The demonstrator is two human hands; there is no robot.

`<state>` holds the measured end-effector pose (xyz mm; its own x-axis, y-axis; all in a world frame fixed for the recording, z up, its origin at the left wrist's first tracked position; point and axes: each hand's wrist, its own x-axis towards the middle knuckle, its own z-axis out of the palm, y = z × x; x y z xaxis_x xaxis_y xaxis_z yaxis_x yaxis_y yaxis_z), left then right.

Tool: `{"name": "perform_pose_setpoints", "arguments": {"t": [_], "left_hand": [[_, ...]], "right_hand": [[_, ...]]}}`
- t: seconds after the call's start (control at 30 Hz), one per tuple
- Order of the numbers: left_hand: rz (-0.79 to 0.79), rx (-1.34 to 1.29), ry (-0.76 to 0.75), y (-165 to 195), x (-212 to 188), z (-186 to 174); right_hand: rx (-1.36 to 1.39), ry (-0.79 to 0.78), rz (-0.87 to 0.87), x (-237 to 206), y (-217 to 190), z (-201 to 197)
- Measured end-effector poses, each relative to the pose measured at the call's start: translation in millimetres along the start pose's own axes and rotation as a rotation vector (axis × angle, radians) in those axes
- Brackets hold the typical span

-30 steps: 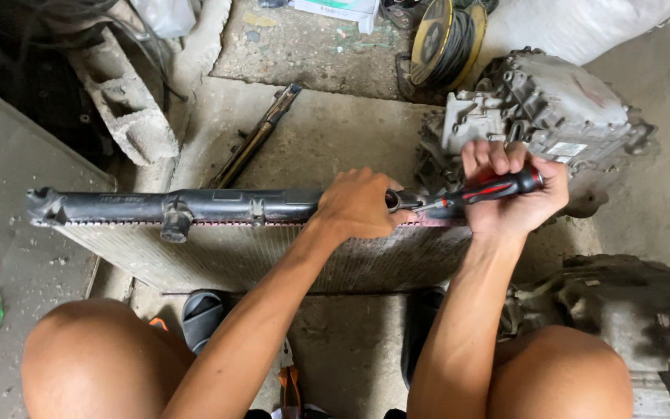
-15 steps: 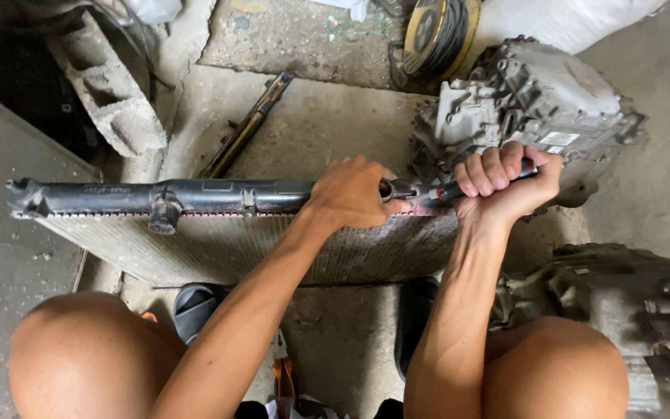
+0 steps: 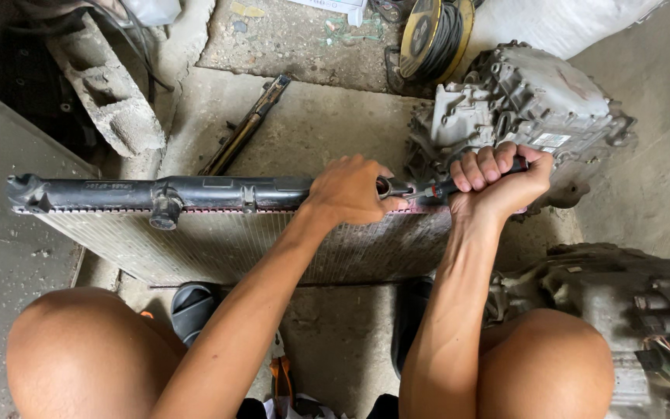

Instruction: The person uses a screwdriver to scrape and clean the interior of a radiator tank while squatting on the floor. The person repeatedly inserts the tool into the tank opening and rotates it to remove debris.

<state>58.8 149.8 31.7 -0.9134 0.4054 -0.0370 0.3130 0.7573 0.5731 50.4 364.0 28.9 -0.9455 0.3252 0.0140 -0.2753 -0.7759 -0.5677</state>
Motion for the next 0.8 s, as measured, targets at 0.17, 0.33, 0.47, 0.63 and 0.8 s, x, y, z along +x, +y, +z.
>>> {"name": "perform_pose_setpoints", "arguments": {"t": [0.17,0.33,0.47,0.63,0.8], "left_hand": [[-0.018,-0.001,-0.030,0.3,0.5,-0.7],[-0.029,0.007,-0.029,-0.4,-0.7,0.9],[0.031,0.020,0.055,-5.9,0.2,4.0],[0.060,0.019,0.046,-14.5,6.8,7.5],[0.034,0.002,-0.017,-20.0,12.9,9.4]], "right_hand": [[-0.007,0.026,-0.016,0.5,1.2,0.6],[-0.048,0.106,-0.045,1.1,1.1,0.5],[-0.018,0.033,-0.053,-6.1,0.8,-2.1],[0.022,-0.055,-0.071,-15.4,-9.8,-2.0],[-0.025,-0.119,-0.129,-29.6,-11.6,6.7]]}}
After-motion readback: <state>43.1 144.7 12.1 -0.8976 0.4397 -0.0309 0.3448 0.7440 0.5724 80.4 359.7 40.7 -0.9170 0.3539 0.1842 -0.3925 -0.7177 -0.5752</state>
